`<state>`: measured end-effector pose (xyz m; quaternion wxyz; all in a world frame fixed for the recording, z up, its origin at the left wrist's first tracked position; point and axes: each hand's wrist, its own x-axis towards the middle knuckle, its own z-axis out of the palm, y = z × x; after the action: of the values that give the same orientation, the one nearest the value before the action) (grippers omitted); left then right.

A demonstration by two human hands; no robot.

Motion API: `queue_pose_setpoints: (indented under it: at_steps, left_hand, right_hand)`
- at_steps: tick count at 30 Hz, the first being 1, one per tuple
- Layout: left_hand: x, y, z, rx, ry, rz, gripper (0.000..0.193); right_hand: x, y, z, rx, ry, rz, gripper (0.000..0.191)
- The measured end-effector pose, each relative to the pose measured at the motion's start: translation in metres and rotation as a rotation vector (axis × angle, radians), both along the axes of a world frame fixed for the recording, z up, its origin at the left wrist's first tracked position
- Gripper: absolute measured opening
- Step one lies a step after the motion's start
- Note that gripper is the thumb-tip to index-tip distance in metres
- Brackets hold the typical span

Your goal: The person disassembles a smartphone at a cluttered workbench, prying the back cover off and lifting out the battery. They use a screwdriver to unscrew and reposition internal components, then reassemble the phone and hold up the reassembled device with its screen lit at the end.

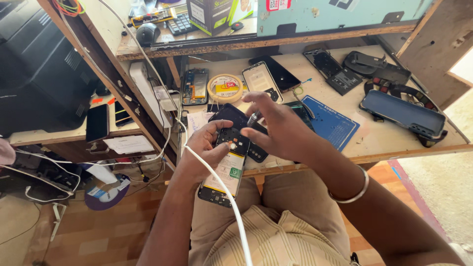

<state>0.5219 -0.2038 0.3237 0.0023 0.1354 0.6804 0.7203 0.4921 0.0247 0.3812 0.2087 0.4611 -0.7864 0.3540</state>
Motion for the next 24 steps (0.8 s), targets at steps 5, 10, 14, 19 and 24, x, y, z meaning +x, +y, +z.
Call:
queue_pose_setpoints:
  at_steps: [5, 10, 14, 19, 24]
  left_hand:
    - [0.0, 0.0, 0.0, -0.003, -0.014, -0.012, 0.049]
    - [0.002, 0.001, 0.002, 0.01, -0.04, -0.003, 0.048]
    - [0.003, 0.003, 0.002, -0.013, -0.024, 0.043, 0.049]
    - [0.0, 0.003, 0.002, -0.149, -0.019, 0.177, 0.05]
    - [-0.003, 0.004, 0.001, -0.033, -0.011, 0.134, 0.048]
  right_hand:
    - [0.002, -0.003, -0.006, 0.084, -0.101, -0.214, 0.047]
    - [0.002, -0.001, -0.01, -0.054, -0.17, -0.009, 0.051]
    - [0.001, 0.004, -0.017, -0.101, -0.222, -0.13, 0.044]
    - [-0.006, 0.015, -0.032, -0.319, -0.4, -0.153, 0.043]
    - [-0.008, 0.02, -0.047, -0.434, -0.501, -0.101, 0.043]
